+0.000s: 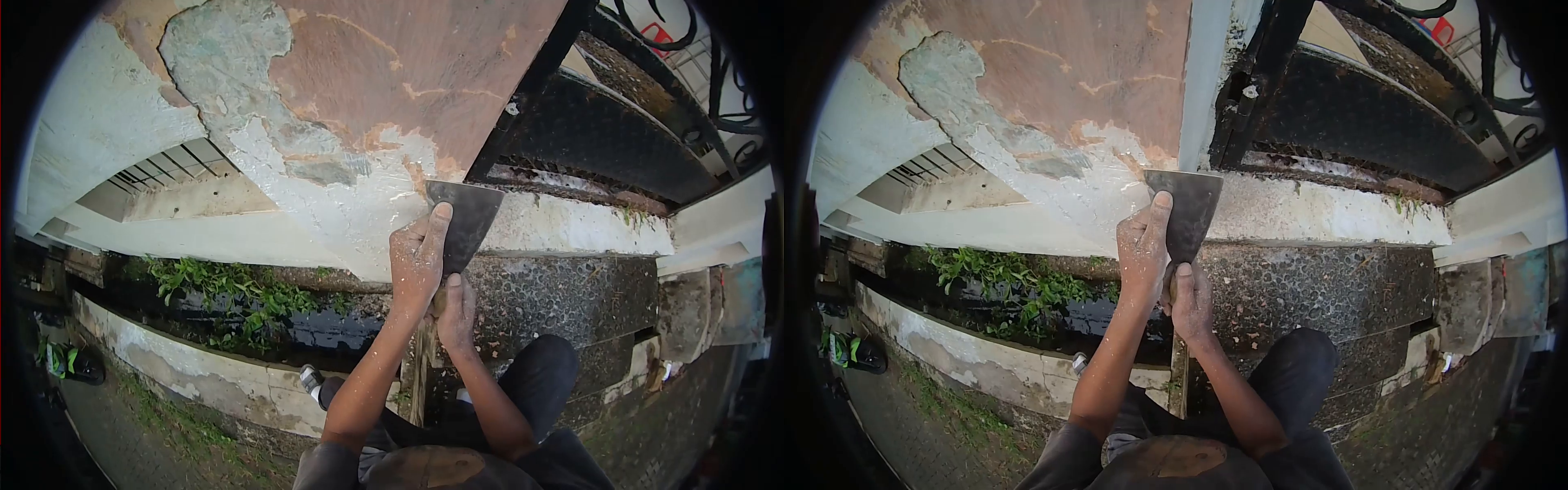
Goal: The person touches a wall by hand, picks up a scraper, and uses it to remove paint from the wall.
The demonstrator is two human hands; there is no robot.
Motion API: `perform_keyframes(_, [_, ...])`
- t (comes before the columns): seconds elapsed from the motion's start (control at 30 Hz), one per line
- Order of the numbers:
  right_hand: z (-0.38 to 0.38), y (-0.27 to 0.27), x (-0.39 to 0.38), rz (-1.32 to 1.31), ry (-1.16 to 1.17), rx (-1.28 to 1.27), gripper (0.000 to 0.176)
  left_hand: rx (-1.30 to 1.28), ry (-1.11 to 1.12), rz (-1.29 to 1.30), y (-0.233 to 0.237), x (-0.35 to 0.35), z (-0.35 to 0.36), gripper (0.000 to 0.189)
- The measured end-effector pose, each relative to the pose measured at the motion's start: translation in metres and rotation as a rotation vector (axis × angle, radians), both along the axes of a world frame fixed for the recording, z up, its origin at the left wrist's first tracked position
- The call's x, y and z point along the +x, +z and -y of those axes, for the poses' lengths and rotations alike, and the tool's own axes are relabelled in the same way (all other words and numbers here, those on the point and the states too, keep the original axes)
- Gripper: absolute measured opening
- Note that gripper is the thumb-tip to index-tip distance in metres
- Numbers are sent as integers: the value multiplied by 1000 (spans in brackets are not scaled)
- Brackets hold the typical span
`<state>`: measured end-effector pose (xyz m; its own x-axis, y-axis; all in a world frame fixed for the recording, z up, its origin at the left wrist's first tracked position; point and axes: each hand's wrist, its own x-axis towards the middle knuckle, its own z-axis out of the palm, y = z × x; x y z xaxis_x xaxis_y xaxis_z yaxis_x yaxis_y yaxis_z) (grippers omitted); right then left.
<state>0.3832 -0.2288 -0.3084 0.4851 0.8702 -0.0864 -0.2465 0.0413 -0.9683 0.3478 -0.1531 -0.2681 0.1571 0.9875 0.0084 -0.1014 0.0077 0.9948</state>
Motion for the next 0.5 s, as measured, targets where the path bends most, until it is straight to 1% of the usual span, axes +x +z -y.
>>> perform_keyframes(0.07, [-2, -21, 3, 80, -53, -64, 40, 41, 4, -12, -6, 4, -5, 47])
perform_keyframes(0.1, [-1, -12, 3, 13, -1, -78, 42, 25, -10, -29, -7, 2, -6, 46])
perform_keyframes(0.2, [-3, 19, 3, -86, 64, -14, 42, -6, 0, 22, 26, 0, -11, 47])
perform_keyframes(0.27, [-5, 5, 4, 11, 14, -43, 43, 41, 24, -5, 12, 2, -11, 48])
perform_keyframes(0.33, [-9, 1, 0, 143, -65, -35, 44, 49, 46, -53, 14, 2, -7, 48])
perform_keyframes(0.37, [-10, 2, 3, 94, -25, -36, 44, 44, 43, -23, 16, 3, -11, 48])
perform_keyframes(0.43, [-5, 24, 5, -15, 56, -73, 44, -3, 35, 24, 29, 1, -13, 48])
perform_keyframes(0.5, [-2, 15, 5, 50, 37, -61, 44, -15, 30, 10, 15, 1, -9, 48])
